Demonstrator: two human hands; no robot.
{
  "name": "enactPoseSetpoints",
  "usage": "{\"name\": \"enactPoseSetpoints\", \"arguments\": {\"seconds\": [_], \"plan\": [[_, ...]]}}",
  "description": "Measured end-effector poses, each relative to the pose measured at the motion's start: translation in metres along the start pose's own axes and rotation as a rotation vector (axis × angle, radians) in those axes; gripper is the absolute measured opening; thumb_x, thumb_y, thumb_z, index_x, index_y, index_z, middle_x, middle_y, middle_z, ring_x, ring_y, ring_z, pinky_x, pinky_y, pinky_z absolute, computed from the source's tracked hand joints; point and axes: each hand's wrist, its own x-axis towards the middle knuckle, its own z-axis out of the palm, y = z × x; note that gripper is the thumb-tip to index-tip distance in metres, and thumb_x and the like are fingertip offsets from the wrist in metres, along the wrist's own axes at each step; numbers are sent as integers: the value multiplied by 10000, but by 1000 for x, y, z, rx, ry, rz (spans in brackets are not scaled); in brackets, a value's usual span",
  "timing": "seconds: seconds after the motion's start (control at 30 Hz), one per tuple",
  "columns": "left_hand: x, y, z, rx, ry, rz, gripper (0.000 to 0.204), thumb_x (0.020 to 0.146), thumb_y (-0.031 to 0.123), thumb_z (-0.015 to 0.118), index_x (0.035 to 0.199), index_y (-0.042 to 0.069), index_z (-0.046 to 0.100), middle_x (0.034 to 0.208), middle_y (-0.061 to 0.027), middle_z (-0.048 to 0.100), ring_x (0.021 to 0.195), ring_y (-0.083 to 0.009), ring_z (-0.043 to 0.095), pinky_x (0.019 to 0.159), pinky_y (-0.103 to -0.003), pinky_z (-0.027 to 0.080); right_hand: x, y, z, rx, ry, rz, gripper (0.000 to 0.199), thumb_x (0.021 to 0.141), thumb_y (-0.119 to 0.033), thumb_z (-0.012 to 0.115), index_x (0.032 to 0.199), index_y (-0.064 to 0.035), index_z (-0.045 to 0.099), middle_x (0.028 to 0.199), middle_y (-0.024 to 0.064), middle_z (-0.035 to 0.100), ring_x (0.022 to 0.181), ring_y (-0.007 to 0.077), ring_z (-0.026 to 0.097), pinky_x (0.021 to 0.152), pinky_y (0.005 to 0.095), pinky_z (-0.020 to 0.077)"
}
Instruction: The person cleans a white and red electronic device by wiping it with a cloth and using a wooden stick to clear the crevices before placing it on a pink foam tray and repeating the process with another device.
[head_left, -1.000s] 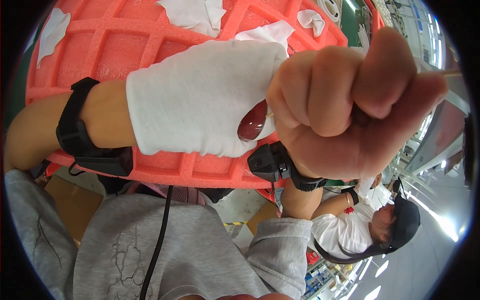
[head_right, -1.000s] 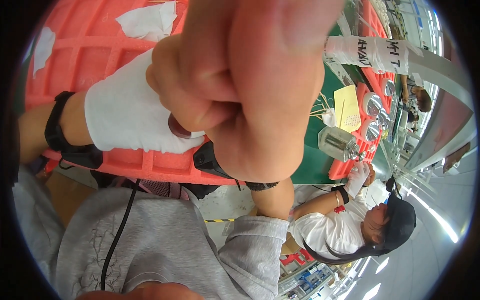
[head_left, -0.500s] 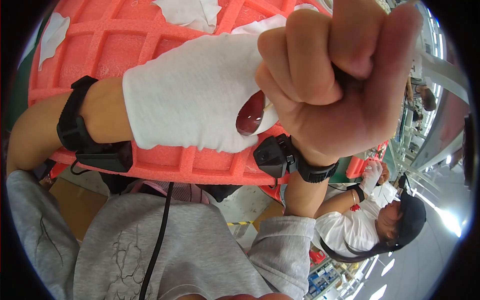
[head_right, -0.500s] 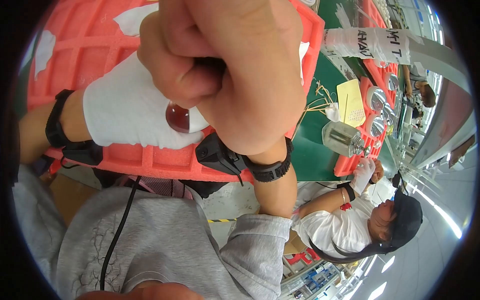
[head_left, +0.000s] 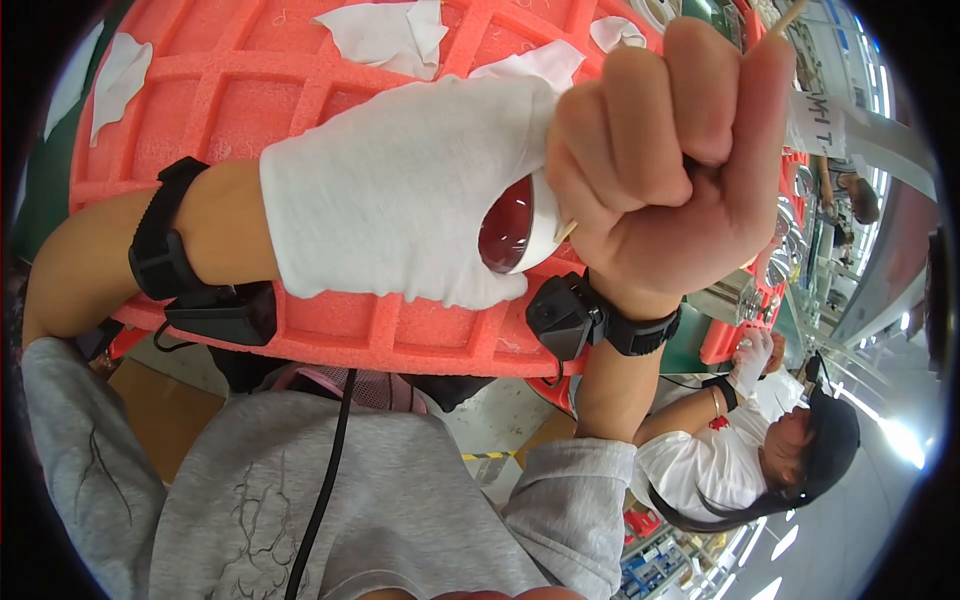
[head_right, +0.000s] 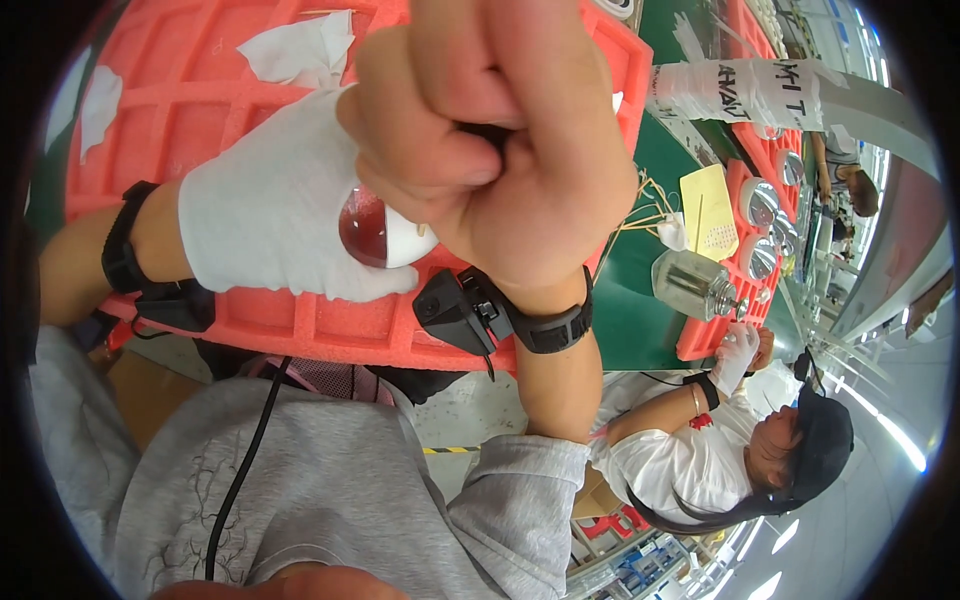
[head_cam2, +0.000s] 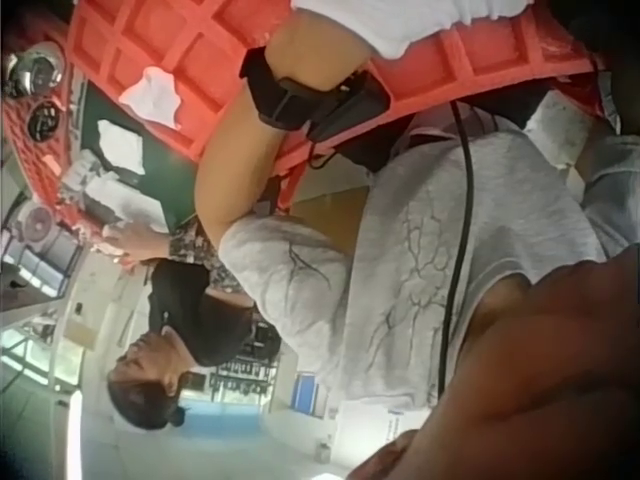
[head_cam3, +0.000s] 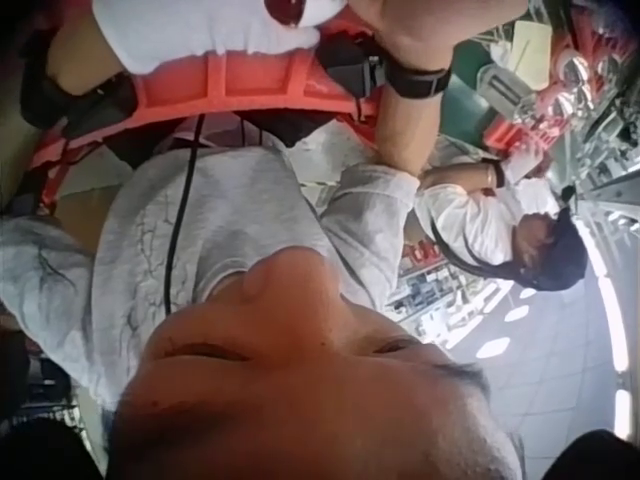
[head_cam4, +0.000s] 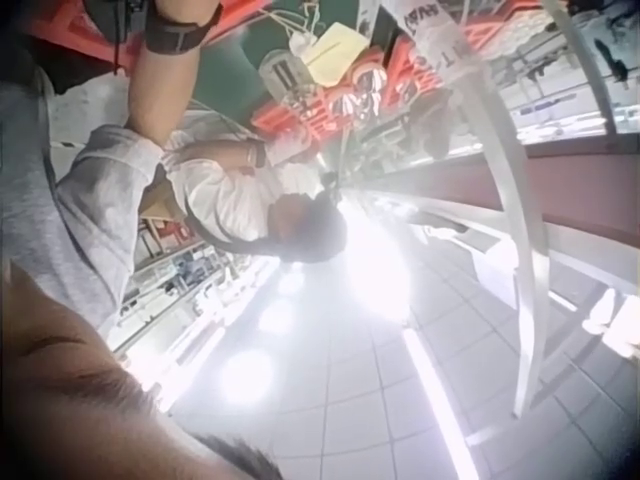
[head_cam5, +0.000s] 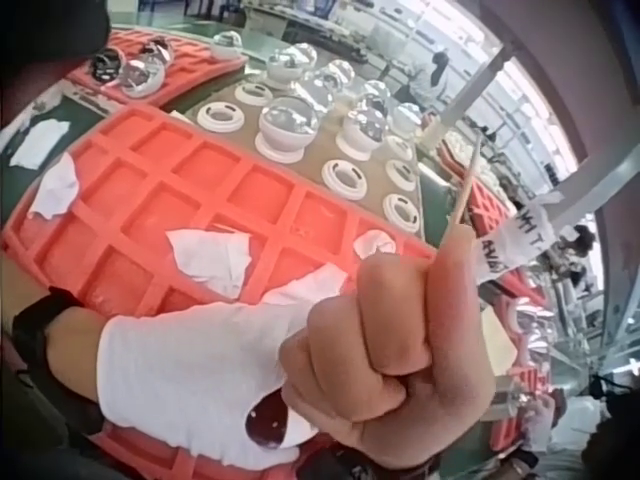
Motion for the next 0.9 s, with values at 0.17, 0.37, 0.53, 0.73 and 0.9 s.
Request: {"name": "enactPoseSetpoints", "arguments": {"seconds": [0.17,0.37,0.53,0.73,0.9], "plan": [[-2,12,-4,53,110,51,599,763,269,812,1238,16,550,1178,-184,587,1098,-368,580,935,-411,481,4,0,20,34,116,-94,490,1104,-468,256,742,-152,352,540,-40,311,423,83,195,377,244,181],[3,1,-8,-95,188,181,348,913,271,658,1140,22,575,1073,-205,586,997,-408,574,876,-466,492,-7,5,16,37,460,-83,517,1109,-449,260,697,-145,328,551,-38,309,466,78,211,405,244,167],[1,6,-14,-218,-60,12,249,947,206,605,1138,48,628,1074,-171,605,1035,-376,574,910,-449,473,-4,1,5,20,740,-75,390,1105,-351,356,808,-112,438,656,-40,374,491,57,228,398,231,171],[5,-16,-5,-87,129,291,265,845,147,673,1106,96,672,1045,-101,621,1019,-305,600,826,-376,495,34,-55,-11,-236,912,125,230,1073,-207,422,1037,-38,575,729,-47,432,506,28,272,417,191,183],[-7,12,-17,351,35,580,341,796,170,692,1125,84,667,1039,-132,602,1074,-319,557,937,-435,469,37,-45,-25,-376,843,140,235,1068,-198,433,1072,-19,585,692,-53,414,498,26,271,412,180,179]]}}
